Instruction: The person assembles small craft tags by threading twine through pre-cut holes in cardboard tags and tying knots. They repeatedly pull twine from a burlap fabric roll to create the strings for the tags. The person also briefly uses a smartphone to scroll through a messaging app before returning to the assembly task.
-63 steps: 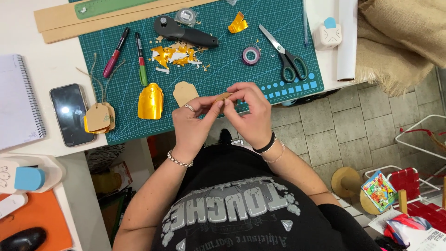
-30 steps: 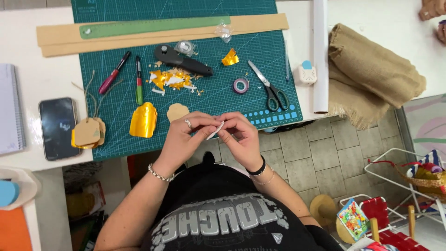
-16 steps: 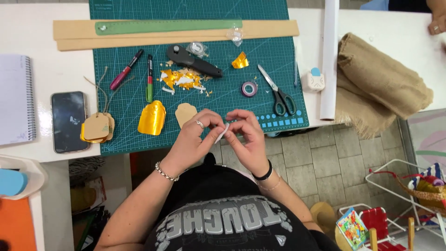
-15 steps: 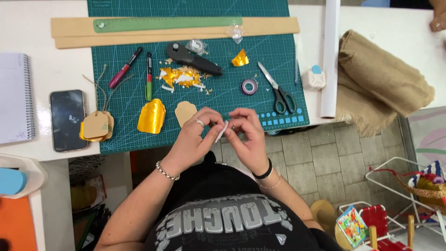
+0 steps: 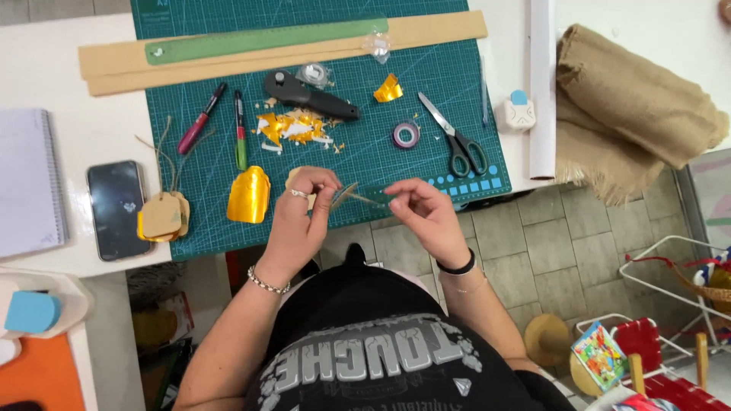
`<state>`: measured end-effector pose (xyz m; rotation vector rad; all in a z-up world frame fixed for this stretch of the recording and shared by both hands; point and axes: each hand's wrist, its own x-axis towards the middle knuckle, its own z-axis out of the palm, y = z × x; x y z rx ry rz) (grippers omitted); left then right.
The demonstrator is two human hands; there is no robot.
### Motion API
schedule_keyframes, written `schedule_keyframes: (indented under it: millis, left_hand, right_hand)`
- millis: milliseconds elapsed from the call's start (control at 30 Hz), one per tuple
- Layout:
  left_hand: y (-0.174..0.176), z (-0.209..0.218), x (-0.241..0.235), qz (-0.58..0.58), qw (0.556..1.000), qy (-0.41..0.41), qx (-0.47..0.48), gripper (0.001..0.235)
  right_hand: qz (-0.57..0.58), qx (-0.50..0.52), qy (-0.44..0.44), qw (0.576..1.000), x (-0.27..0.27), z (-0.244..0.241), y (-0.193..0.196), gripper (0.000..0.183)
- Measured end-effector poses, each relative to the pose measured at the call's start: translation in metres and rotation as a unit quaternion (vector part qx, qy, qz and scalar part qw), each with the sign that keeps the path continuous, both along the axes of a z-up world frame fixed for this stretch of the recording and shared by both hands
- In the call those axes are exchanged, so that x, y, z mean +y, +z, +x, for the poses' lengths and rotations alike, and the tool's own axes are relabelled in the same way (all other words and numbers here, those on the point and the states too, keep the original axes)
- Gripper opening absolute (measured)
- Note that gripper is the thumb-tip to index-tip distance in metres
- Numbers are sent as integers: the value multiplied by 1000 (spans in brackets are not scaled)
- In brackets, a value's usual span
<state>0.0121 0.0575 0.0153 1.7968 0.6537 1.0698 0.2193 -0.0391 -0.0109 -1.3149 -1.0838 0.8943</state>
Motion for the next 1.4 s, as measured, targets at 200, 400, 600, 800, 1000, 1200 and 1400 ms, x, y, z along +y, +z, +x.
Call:
schedule_keyframes:
  millis: [200,400,600,800,1000,1200,1400]
  left_hand:
    - [-12,10,3,185,977,-13,105,8]
    - [-26,15,-3,243,944,-41,219,4]
    - [-2,19,-9,272,934,-42,230,7]
    - [5,20,-9,302,929,-27,214,10]
    - [14,29,-7,317,923,-43,214,7]
    - [-1,26,-2,319,938,9,136,5]
    - [6,18,2,208,973,-20,97,4]
  right_hand:
    - [58,404,142,902,-5,8,-8,24]
    - [131,315,198,919,3,-6,33,21]
    - [7,84,43,995,-1,-21,66,35]
    - [-27,-43,25,998,-2,-14,44,27]
    - [-17,-53,39,998,3,-10,26,16]
    - [49,1,66,997,15,-14,9,6]
    - [46,-22,63,997,21,-17,9,6]
